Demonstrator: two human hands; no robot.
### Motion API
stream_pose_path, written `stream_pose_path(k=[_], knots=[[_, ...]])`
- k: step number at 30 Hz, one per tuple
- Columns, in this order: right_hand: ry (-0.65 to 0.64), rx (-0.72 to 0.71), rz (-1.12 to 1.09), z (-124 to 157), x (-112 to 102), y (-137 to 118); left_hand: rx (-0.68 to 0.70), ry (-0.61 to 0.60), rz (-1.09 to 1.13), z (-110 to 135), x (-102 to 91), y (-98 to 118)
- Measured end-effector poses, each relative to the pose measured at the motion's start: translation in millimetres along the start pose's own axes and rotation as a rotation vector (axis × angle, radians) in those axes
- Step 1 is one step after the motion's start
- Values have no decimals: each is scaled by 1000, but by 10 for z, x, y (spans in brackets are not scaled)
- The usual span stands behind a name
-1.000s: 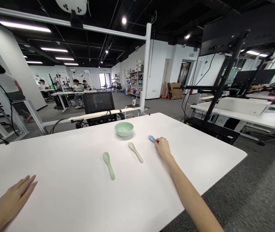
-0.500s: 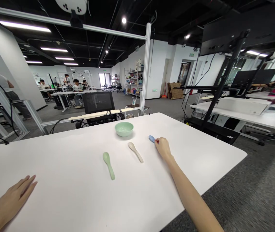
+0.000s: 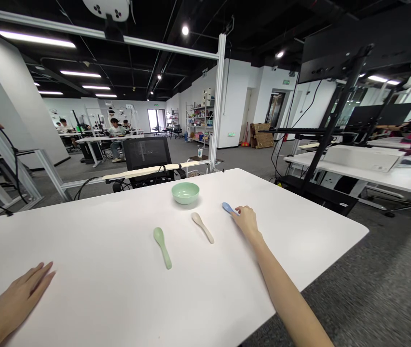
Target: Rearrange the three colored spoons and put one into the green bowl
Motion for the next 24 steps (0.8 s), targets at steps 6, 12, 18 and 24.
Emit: stream_pose_path(k=[6,12,18,24], knots=[[-74,29,62,32,52,11,-7,8,-5,-2,-8,-5],[-76,5,88,34,44,-9,-4,6,-5,-4,-7,7],[-68,-9,86,25,68,10,-14,-5,-8,-9,-10,11],[-4,-58,54,-6,52,-3,-1,2,-12,6,-19,11]])
Point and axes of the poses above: each hand's wrist, its own z-axis away from the middle knuckle, its own x-axis out of the palm, y = z × x, the point moved 6 cm from there along -z, towards the middle knuckle, and after that the axes turned 7 degrees about y, right-handed, at the moved point
